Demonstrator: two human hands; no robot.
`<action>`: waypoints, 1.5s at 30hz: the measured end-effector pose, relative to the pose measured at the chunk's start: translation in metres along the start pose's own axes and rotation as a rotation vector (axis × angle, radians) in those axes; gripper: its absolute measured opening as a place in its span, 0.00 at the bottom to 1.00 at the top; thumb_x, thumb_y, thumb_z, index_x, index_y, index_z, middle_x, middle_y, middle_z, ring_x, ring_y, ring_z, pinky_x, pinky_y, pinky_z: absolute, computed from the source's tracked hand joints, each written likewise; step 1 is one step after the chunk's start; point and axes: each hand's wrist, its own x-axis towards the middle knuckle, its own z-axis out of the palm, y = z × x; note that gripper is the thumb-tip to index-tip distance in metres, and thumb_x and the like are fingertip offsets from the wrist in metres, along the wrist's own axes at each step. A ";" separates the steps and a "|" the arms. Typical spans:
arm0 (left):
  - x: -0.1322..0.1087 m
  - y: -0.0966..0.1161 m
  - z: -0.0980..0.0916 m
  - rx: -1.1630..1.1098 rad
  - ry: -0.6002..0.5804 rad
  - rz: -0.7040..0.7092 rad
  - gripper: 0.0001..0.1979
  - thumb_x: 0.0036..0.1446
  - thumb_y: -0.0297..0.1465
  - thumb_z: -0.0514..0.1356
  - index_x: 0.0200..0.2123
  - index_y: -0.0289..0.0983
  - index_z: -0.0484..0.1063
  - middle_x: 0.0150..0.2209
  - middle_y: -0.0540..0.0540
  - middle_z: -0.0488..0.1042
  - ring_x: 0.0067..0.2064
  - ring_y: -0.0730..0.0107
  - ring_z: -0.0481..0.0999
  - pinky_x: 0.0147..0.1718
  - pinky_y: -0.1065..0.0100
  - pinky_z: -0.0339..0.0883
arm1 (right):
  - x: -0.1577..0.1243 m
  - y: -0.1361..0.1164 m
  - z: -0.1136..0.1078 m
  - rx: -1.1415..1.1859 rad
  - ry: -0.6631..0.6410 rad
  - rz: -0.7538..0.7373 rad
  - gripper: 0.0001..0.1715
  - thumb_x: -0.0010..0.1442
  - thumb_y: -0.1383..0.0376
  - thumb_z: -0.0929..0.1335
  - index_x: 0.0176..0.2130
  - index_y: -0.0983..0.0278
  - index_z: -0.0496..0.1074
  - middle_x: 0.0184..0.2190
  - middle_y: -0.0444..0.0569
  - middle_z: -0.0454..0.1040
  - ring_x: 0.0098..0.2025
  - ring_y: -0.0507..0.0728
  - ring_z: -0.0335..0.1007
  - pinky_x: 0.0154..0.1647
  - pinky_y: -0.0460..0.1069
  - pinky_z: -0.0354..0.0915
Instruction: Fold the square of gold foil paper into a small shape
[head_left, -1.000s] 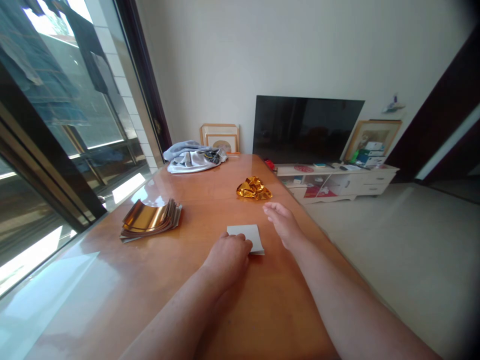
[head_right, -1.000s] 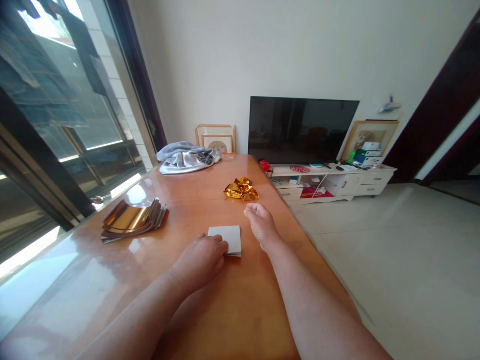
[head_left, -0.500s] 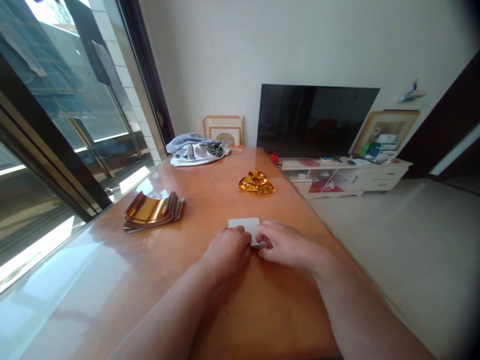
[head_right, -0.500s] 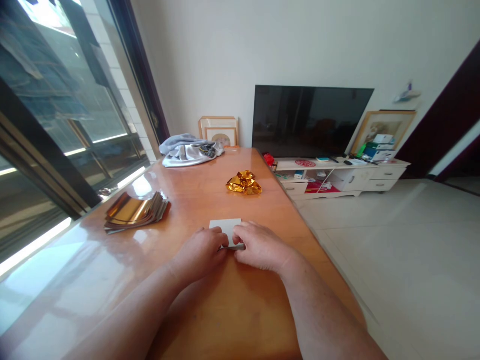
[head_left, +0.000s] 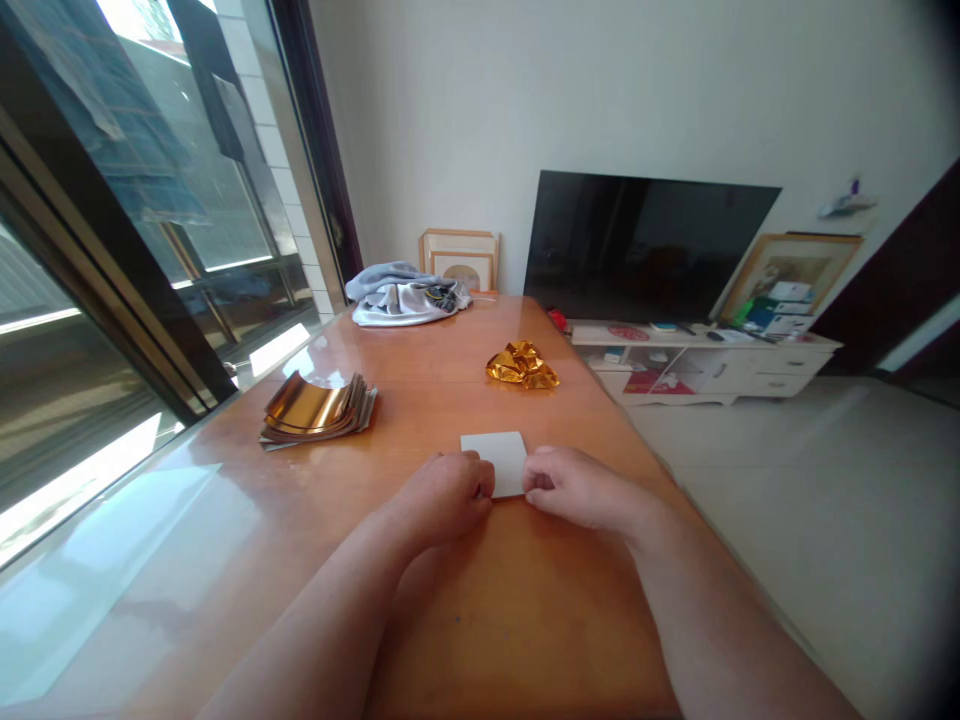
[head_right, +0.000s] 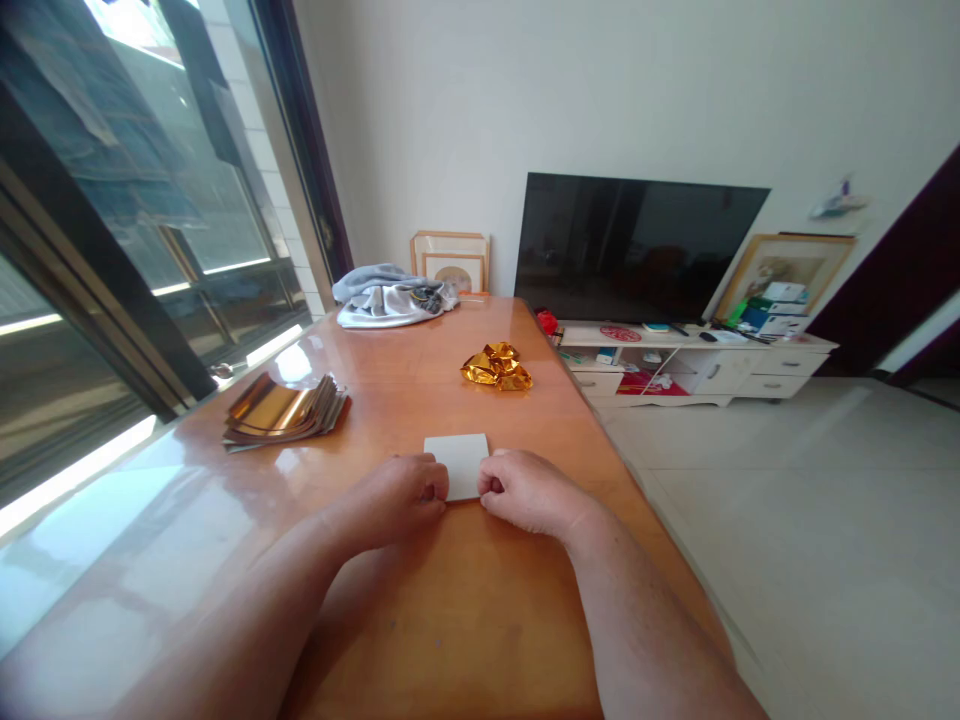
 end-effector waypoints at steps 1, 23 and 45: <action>-0.001 -0.001 -0.001 -0.014 -0.012 -0.009 0.07 0.52 0.27 0.56 0.30 0.40 0.74 0.35 0.46 0.77 0.34 0.66 0.73 0.30 0.69 0.60 | 0.000 0.000 0.000 0.006 -0.001 -0.001 0.06 0.53 0.70 0.68 0.32 0.61 0.75 0.33 0.45 0.77 0.35 0.54 0.70 0.34 0.45 0.60; 0.005 -0.016 0.000 0.030 -0.059 -0.198 0.12 0.59 0.36 0.52 0.29 0.39 0.72 0.36 0.45 0.80 0.36 0.62 0.76 0.37 0.64 0.63 | 0.012 0.018 0.006 0.142 -0.010 0.145 0.09 0.55 0.60 0.67 0.30 0.64 0.69 0.27 0.42 0.69 0.28 0.51 0.59 0.26 0.44 0.52; 0.010 -0.017 -0.001 -0.014 -0.076 -0.290 0.11 0.56 0.36 0.54 0.26 0.38 0.69 0.32 0.47 0.79 0.32 0.66 0.74 0.32 0.67 0.60 | 0.016 0.017 0.006 0.139 -0.012 0.231 0.10 0.50 0.60 0.67 0.24 0.63 0.65 0.22 0.38 0.60 0.24 0.48 0.51 0.23 0.45 0.47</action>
